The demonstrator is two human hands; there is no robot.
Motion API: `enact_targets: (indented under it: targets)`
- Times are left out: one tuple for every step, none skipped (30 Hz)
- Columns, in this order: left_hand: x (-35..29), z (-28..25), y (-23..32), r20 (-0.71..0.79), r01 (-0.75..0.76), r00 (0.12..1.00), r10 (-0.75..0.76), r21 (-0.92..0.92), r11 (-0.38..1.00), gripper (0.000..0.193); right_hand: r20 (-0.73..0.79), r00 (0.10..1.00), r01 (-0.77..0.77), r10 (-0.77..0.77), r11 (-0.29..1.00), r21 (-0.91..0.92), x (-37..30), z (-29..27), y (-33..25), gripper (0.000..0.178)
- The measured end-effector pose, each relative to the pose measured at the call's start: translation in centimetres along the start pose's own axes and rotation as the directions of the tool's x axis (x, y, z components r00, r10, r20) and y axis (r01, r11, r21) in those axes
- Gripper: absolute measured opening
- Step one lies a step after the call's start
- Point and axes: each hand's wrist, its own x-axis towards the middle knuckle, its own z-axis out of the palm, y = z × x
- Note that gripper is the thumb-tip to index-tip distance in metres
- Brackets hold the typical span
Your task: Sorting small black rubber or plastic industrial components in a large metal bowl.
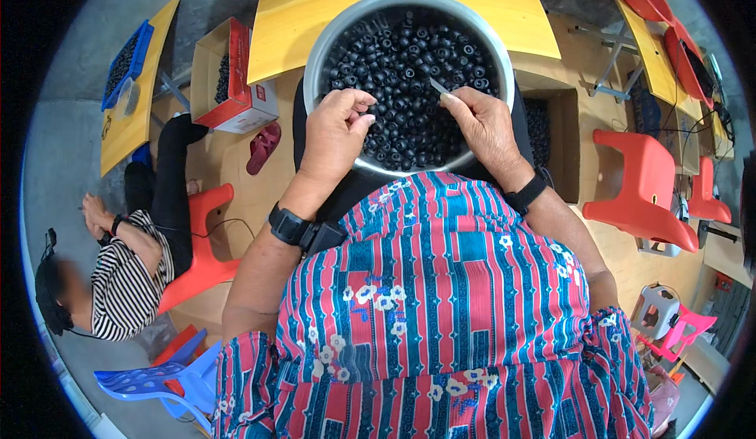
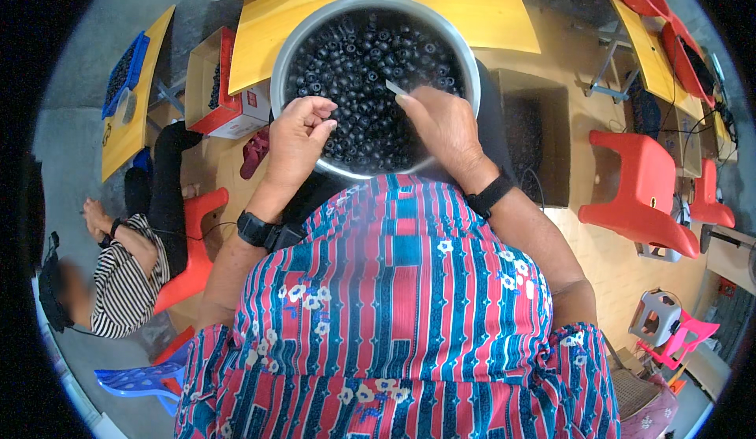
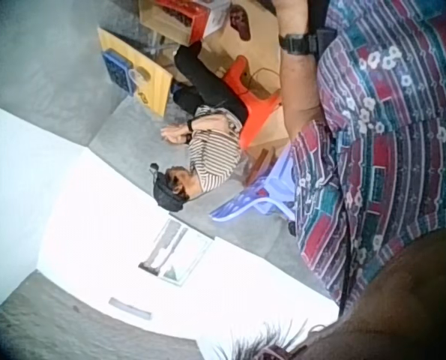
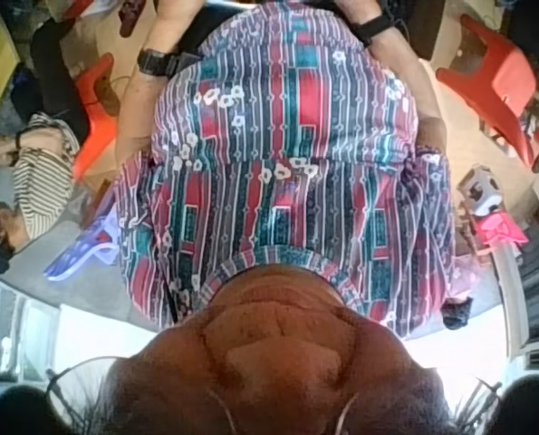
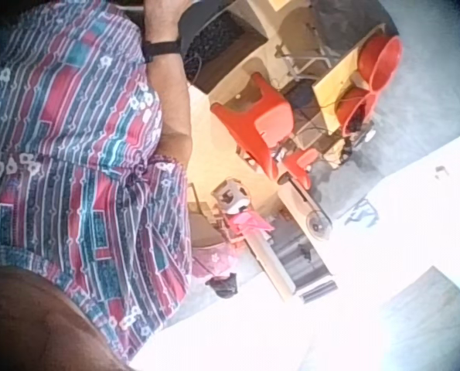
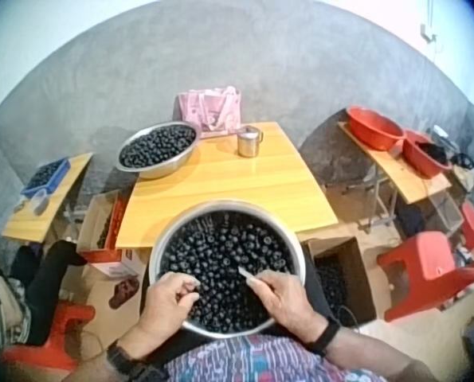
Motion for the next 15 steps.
enact_targets:
  targets:
    - [0.1, 0.2, 0.2, 0.01, 0.088, 0.996, -0.088, -0.183, 0.979, 0.028, -0.005, 1.0, -0.003, 0.003, 1.0, 0.022, 0.0, 0.0, 0.0, 0.034]
    - [0.1, 0.4, 0.4, 0.035, 0.174, 0.984, -0.173, -0.357, 0.918, 0.026, -0.003, 1.0, -0.001, 0.001, 1.0, 0.02, 0.0, 0.1, 0.0, 0.034]
    - [0.0, 0.7, 0.3, 0.032, 0.175, 0.984, -0.175, -0.359, 0.917, 0.026, -0.011, 1.0, 0.024, -0.024, 0.999, 0.031, 0.0, 0.2, 0.1, 0.033]
    - [0.0, 1.1, 0.2, 0.042, 0.159, 0.987, -0.155, -0.395, 0.905, 0.025, -0.019, 0.999, 0.05, -0.049, 0.998, 0.042, 0.1, 0.2, 0.1, 0.032]
    - [0.1, 1.1, 0.5, 0.052, 0.143, 0.99, -0.133, -0.43, 0.891, 0.023, -0.019, 0.999, 0.051, -0.05, 0.998, 0.041, 0.0, 0.2, 0.1, 0.032]
    - [0.1, 0.9, 0.7, 0.051, 0.142, 0.99, -0.133, -0.432, 0.891, 0.023, -0.016, 0.998, 0.066, -0.065, 0.996, 0.053, 0.0, 0.3, 0.0, 0.032]
    - [0.1, 0.4, 1.1, 0.015, 0.069, 0.998, -0.067, -0.245, 0.967, 0.023, -0.014, 0.997, 0.081, -0.08, 0.994, 0.066, -0.1, 0.3, -0.1, 0.031]
    - [0.2, 0.0, 1.6, -0.002, -0.005, 1.0, 0.005, -0.045, 0.999, 0.024, -0.014, 0.997, 0.079, -0.078, 0.995, 0.066, -0.1, 0.2, -0.1, 0.031]
    - [0.3, -0.3, 1.9, 0.0, -0.004, 1.0, 0.004, -0.047, 0.999, 0.024, -0.012, 0.998, 0.061, -0.06, 0.997, 0.055, -0.1, 0.2, 0.0, 0.031]
    - [0.4, -0.6, 2.2, -0.01, -0.008, 1.0, 0.008, -0.03, 1.0, 0.025, -0.011, 0.999, 0.043, -0.042, 0.998, 0.044, 0.0, 0.2, 0.1, 0.031]
    - [0.4, -0.8, 2.3, -0.022, -0.011, 1.0, 0.01, -0.011, 1.0, 0.026, -0.009, 0.999, 0.042, -0.042, 0.998, 0.046, 0.0, 0.2, 0.1, 0.031]
    - [0.3, -0.9, 2.3, -0.021, -0.009, 1.0, 0.008, -0.01, 1.0, 0.026, -0.005, 0.999, 0.041, -0.041, 0.998, 0.049, 0.0, 0.2, 0.0, 0.031]
    - [0.2, -0.9, 2.3, 0.068, -0.053, 0.996, 0.055, -0.037, 0.998, 0.027, -0.002, 0.999, 0.04, -0.04, 0.998, 0.051, 0.0, 0.2, 0.0, 0.031]
    - [0.1, -0.9, 2.4, 0.155, -0.095, 0.982, 0.104, -0.068, 0.993, 0.027, -0.001, 0.999, 0.04, -0.04, 0.998, 0.051, 0.0, 0.2, 0.1, 0.031]
    - [0.0, -0.8, 2.6, 0.198, -0.123, 0.971, 0.132, -0.057, 0.991, 0.027, -0.006, 0.999, 0.048, -0.048, 0.997, 0.061, 0.0, 0.3, 0.2, 0.031]
